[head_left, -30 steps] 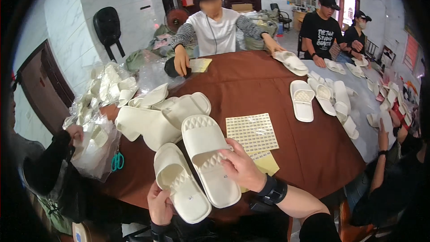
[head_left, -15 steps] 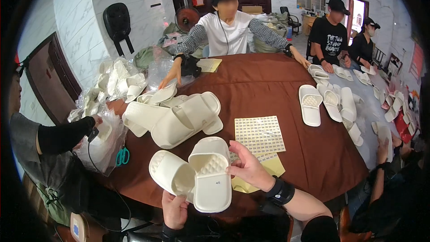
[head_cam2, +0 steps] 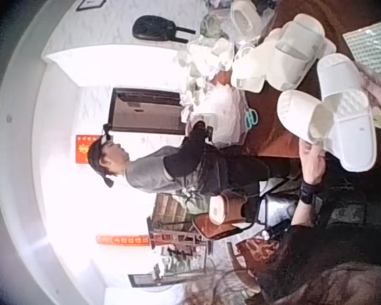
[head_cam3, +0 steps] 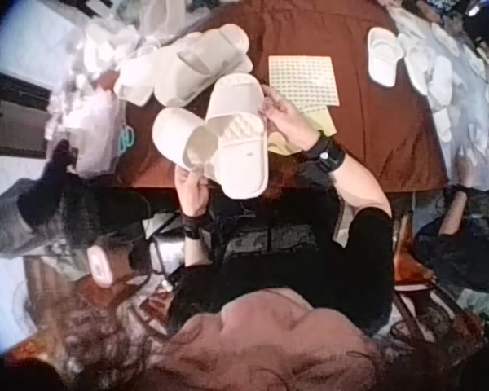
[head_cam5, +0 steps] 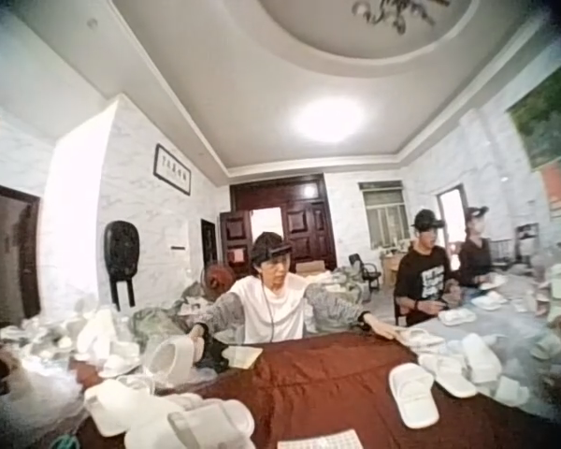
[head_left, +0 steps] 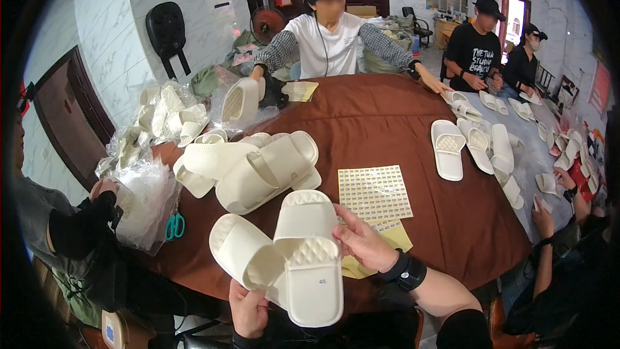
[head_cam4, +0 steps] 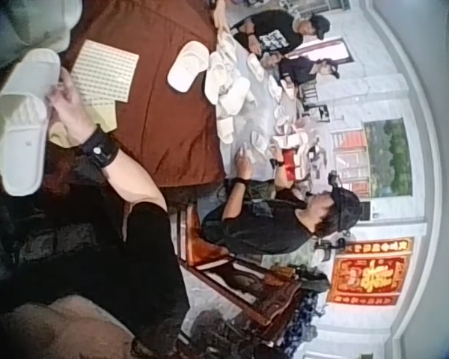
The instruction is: Applying size stickers to the insoles of white slippers and then packaging them into plastic bags.
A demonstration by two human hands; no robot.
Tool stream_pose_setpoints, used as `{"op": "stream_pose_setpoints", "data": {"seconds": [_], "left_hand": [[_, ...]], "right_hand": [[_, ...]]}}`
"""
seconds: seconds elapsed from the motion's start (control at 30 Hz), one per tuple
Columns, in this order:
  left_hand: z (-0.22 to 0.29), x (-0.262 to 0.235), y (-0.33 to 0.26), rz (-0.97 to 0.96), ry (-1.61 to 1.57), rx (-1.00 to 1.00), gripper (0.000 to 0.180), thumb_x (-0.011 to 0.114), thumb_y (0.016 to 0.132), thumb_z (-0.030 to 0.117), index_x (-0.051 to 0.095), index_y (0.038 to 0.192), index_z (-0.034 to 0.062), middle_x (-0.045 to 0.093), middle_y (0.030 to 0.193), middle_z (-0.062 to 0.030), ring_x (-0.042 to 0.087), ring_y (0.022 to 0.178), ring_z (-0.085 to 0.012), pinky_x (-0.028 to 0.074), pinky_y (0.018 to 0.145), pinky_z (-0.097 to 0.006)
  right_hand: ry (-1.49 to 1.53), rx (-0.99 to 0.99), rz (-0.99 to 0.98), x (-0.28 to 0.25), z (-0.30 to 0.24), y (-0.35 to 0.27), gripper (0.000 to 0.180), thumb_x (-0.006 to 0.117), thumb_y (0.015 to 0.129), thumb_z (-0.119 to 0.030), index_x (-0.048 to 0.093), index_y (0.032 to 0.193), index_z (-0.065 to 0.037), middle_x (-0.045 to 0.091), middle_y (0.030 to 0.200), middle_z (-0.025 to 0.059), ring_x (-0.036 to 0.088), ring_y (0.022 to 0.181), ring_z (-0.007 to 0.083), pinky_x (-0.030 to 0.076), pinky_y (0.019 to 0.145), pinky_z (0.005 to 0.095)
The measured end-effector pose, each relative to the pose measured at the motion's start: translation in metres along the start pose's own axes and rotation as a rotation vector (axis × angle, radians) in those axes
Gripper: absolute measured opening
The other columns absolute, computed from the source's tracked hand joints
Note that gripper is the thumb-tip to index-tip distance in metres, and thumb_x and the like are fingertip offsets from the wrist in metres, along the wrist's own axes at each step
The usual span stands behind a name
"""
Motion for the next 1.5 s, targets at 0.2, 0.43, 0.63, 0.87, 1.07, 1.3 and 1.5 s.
{"op": "stream_pose_setpoints", "data": {"seconds": [0.2, 0.43, 0.63, 0.87, 1.07, 1.3, 1.5], "left_hand": [[-0.003, -0.002, -0.005, -0.037, 0.118, -0.025, 0.043, 0.053, 0.080, -0.006, 0.045, 0.122, -0.0062, 0.064, 0.109, -0.0165, 0.067, 0.090, -0.0227, 0.056, 0.075, -0.033], [-0.010, -0.006, 0.002, 0.037, 0.106, 0.035, 0.042, 0.055, 0.083, -0.006, 0.043, 0.123, -0.0030, 0.064, 0.100, -0.0128, 0.066, 0.077, -0.0179, 0.053, 0.060, -0.024], [-0.009, 0.007, 0.006, 0.159, 0.048, 0.159, 0.050, 0.063, 0.084, -0.007, 0.040, 0.127, 0.0021, 0.061, 0.106, -0.0081, 0.059, 0.075, -0.0105, 0.045, 0.060, -0.021], [-0.011, 0.031, 0.007, 0.229, 0.024, 0.279, 0.047, 0.059, 0.085, -0.007, 0.041, 0.127, 0.0013, 0.059, 0.115, -0.0100, 0.063, 0.091, -0.0160, 0.053, 0.073, -0.027], [-0.023, 0.023, 0.007, 0.229, 0.076, 0.246, 0.048, 0.062, 0.086, -0.004, 0.040, 0.128, 0.0014, 0.057, 0.117, -0.0106, 0.063, 0.089, -0.0158, 0.053, 0.075, -0.027], [-0.025, 0.012, 0.008, 0.210, 0.065, 0.264, 0.046, 0.062, 0.085, -0.004, 0.040, 0.126, 0.0005, 0.060, 0.111, -0.0098, 0.062, 0.089, -0.0155, 0.052, 0.074, -0.026], [-0.022, 0.015, -0.002, 0.179, 0.087, 0.290, 0.047, 0.057, 0.084, -0.007, 0.040, 0.127, -0.0019, 0.058, 0.117, -0.0138, 0.061, 0.101, -0.0205, 0.051, 0.087, -0.032]], "right_hand": [[0.070, 0.297, -0.047, -0.016, 0.014, 0.002, 0.055, 0.053, 0.096, -0.050, 0.048, 0.127, -0.005, 0.062, 0.092, 0.0042, 0.064, 0.071, 0.0120, 0.051, 0.048, 0.0259], [0.146, 0.319, -0.034, -0.015, 0.002, 0.000, 0.035, 0.052, 0.096, -0.030, 0.052, 0.122, -0.006, 0.064, 0.092, 0.0047, 0.064, 0.070, 0.0136, 0.051, 0.049, 0.0261], [0.356, 0.061, 0.132, -0.014, -0.004, 0.001, 0.036, 0.054, 0.096, -0.026, 0.051, 0.127, -0.007, 0.066, 0.109, 0.0076, 0.067, 0.088, 0.0181, 0.056, 0.063, 0.0317], [0.485, 0.000, 0.114, 0.000, 0.003, -0.002, 0.040, 0.055, 0.095, -0.018, 0.045, 0.132, -0.006, 0.062, 0.119, 0.0095, 0.065, 0.098, 0.0213, 0.058, 0.073, 0.0371], [0.402, 0.008, 0.074, 0.004, 0.006, -0.006, 0.039, 0.055, 0.096, -0.018, 0.045, 0.132, -0.006, 0.061, 0.120, 0.0085, 0.064, 0.100, 0.0210, 0.057, 0.076, 0.0381], [0.419, 0.063, 0.025, 0.003, -0.003, -0.007, 0.038, 0.053, 0.099, -0.026, 0.046, 0.131, -0.006, 0.063, 0.114, 0.0093, 0.065, 0.095, 0.0228, 0.058, 0.072, 0.0400], [0.436, 0.102, 0.079, -0.022, -0.003, -0.004, 0.030, 0.052, 0.099, -0.032, 0.059, 0.101, -0.003, 0.067, 0.097, 0.0125, 0.068, 0.084, 0.0248, 0.055, 0.065, 0.0396]]}}
Point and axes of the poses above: each hand's wrist, its own y-axis towards the middle knuckle, its own x-axis out of the palm, z = x × y, the point moved 2 cm from there along y, towards the middle knuckle
